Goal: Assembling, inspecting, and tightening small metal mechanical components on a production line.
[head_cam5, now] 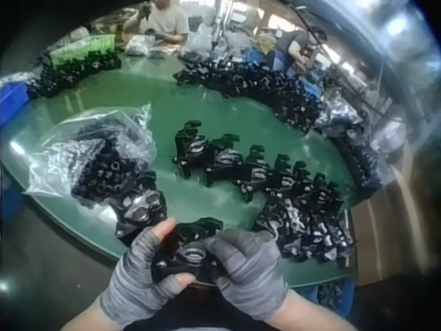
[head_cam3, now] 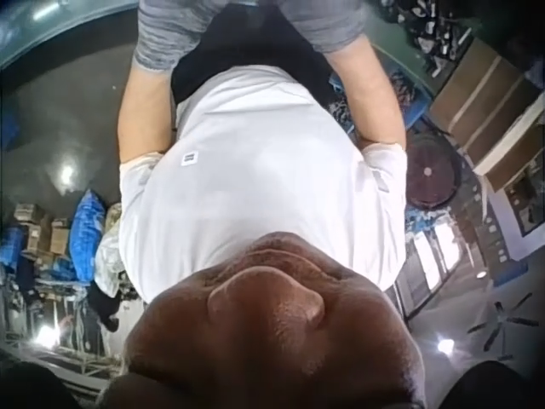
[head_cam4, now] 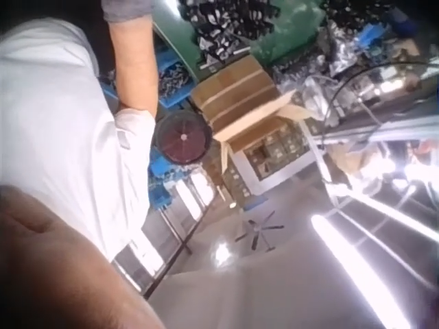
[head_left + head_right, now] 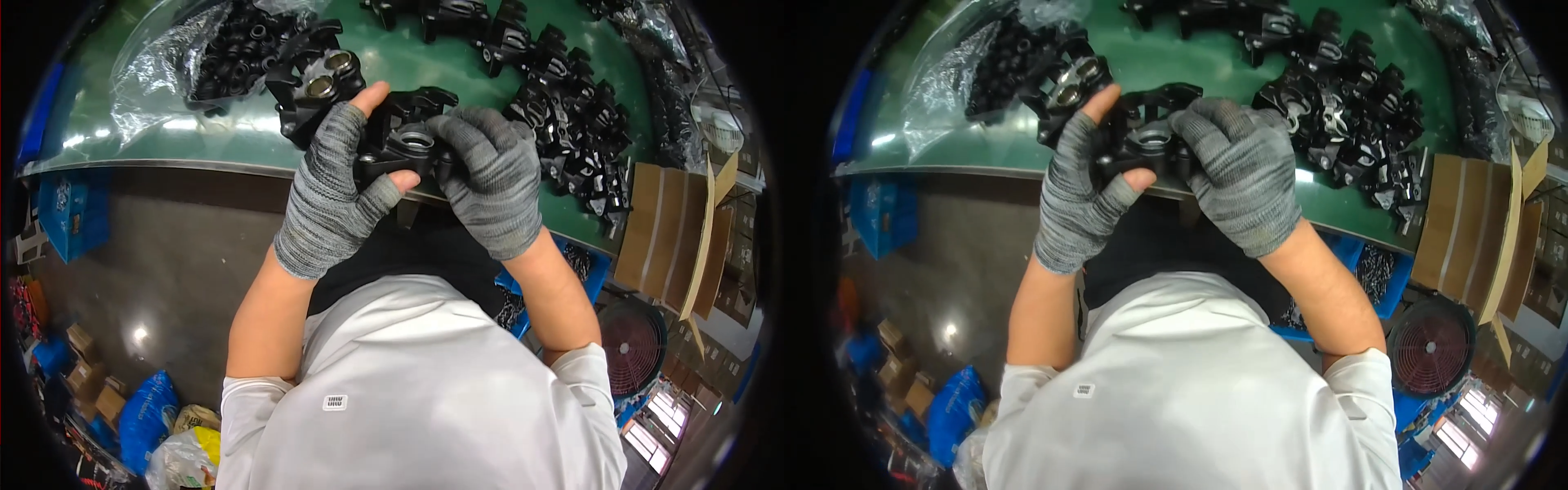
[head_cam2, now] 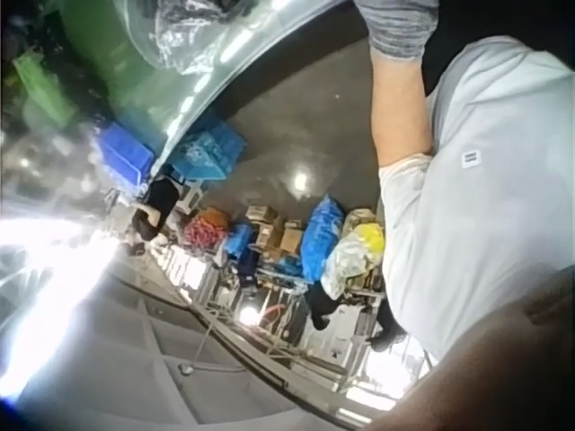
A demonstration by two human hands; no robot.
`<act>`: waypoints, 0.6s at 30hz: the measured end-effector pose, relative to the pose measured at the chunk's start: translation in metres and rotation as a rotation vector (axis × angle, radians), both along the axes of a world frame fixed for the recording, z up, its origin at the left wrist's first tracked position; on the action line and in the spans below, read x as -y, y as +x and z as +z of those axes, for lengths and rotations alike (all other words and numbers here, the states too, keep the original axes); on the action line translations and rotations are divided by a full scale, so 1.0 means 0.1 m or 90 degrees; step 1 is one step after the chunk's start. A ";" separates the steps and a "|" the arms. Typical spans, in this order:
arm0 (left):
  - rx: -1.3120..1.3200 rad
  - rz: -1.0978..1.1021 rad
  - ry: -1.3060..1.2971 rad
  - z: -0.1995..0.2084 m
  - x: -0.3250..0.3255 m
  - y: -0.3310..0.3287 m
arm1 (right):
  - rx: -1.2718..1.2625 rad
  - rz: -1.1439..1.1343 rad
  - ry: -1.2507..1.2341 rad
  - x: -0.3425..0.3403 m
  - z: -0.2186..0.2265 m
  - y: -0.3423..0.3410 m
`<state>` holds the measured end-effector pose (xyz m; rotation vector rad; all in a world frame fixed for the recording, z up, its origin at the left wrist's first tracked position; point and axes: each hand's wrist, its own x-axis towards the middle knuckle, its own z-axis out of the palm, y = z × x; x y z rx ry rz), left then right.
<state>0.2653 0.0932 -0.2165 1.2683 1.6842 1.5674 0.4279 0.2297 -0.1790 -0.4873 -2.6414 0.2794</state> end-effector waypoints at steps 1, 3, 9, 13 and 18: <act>0.053 -0.004 0.007 0.04 -0.01 0.00 | -0.006 0.005 0.007 -0.01 0.00 -0.02; 0.167 -0.015 0.015 0.08 -0.02 0.02 | -0.062 0.000 0.034 0.00 -0.01 -0.03; -0.053 -0.029 0.057 0.04 -0.04 -0.05 | -0.094 0.007 0.011 0.02 -0.10 -0.02; -0.115 -0.036 0.043 0.12 -0.02 -0.03 | -0.117 0.029 0.013 -0.02 -0.09 -0.02; -0.065 -0.021 0.047 0.04 0.02 0.04 | -0.121 0.045 0.042 0.05 -0.14 0.00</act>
